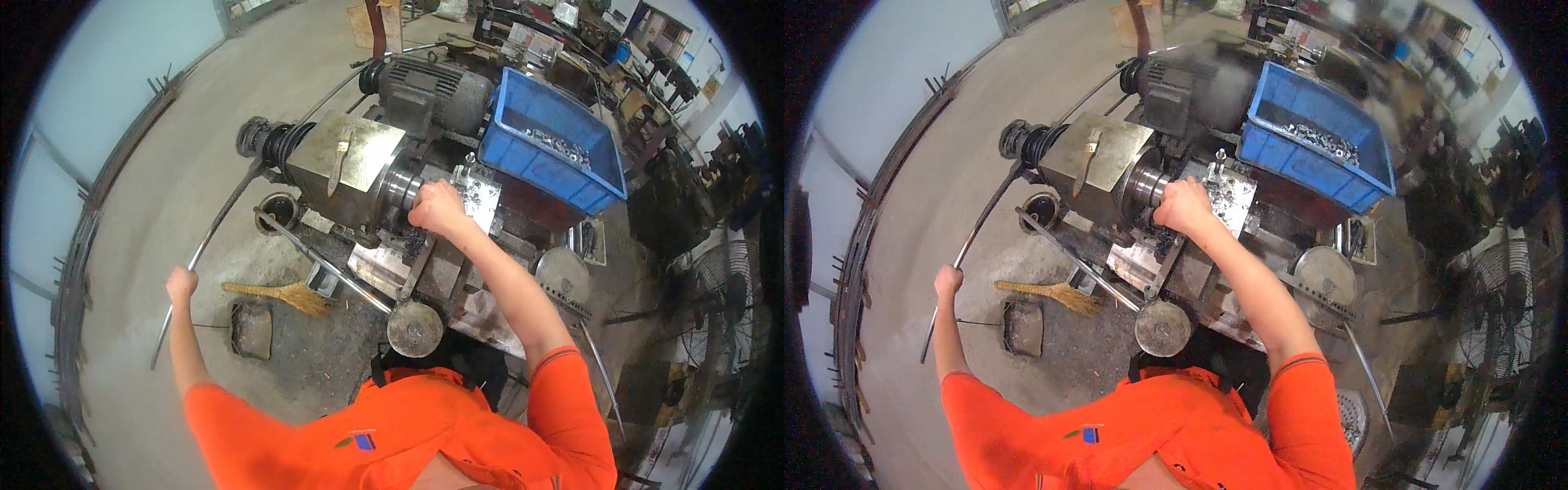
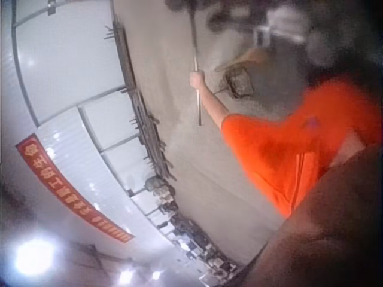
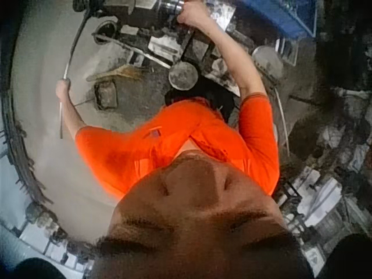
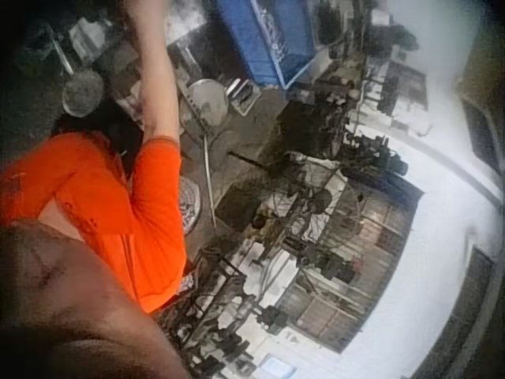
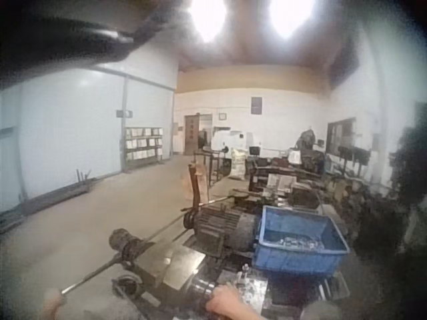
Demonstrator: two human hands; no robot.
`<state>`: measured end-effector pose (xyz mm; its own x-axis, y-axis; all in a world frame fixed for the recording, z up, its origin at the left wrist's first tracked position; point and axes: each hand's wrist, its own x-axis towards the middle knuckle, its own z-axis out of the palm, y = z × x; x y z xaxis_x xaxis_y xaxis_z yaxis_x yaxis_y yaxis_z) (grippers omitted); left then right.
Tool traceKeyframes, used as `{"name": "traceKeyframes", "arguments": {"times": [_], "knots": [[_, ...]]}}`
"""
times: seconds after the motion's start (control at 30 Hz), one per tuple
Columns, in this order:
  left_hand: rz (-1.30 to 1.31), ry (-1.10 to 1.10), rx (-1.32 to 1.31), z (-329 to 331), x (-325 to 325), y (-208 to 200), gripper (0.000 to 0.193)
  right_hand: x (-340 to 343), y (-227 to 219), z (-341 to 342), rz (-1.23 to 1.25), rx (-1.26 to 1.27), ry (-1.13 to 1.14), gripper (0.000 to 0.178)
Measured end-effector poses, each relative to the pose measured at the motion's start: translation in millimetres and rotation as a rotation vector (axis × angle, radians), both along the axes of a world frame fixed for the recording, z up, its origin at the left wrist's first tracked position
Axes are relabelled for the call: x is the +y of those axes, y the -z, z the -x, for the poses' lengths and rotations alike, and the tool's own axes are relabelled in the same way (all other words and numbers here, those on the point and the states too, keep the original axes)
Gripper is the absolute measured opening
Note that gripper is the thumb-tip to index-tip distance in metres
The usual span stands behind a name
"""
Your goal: The person operates a metal turning machine in a workshop, repeatedly inserting small metal parts into the machine, activating it with a lever, and collecting the processed parts into a blue bin. The person also briefly inspects a finished part before resuming the cycle.
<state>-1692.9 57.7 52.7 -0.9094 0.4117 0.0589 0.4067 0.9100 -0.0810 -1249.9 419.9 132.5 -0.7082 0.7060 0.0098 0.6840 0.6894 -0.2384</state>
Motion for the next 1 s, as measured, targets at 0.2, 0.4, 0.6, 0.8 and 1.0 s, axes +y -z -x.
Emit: {"name": "traceKeyframes", "arguments": {"times": [0.2, 0.4, 0.6, 0.8, 1.0], "knots": [[0.025, -0.160, -0.163, 9.6, 9.9, -7.5, 0.023, -1.4, -5.9, -1.0, 0.066, 0.033, 0.030, 0.025], [-0.132, -0.109, -0.084, -80.5, 10.0, -9.5, 0.024, 2.7, 2.6, -3.3, 0.031, 0.125, 0.011, 0.024], [-0.249, -0.084, -0.184, -149.1, 3.1, -12.9, 0.035, -1.9, -2.3, -3.5, 0.069, 0.115, -0.020, 0.025], [-0.422, 0.049, -0.466, -150.8, 1.9, 4.0, 0.037, 0.6, 0.2, -3.1, -0.011, 0.030, 0.009, 0.026], [-0.452, 0.374, -0.582, -124.0, 52.9, -9.4, 0.020, 7.4, -34.9, -27.1, -0.055, 0.102, 0.138, 0.026]]}}
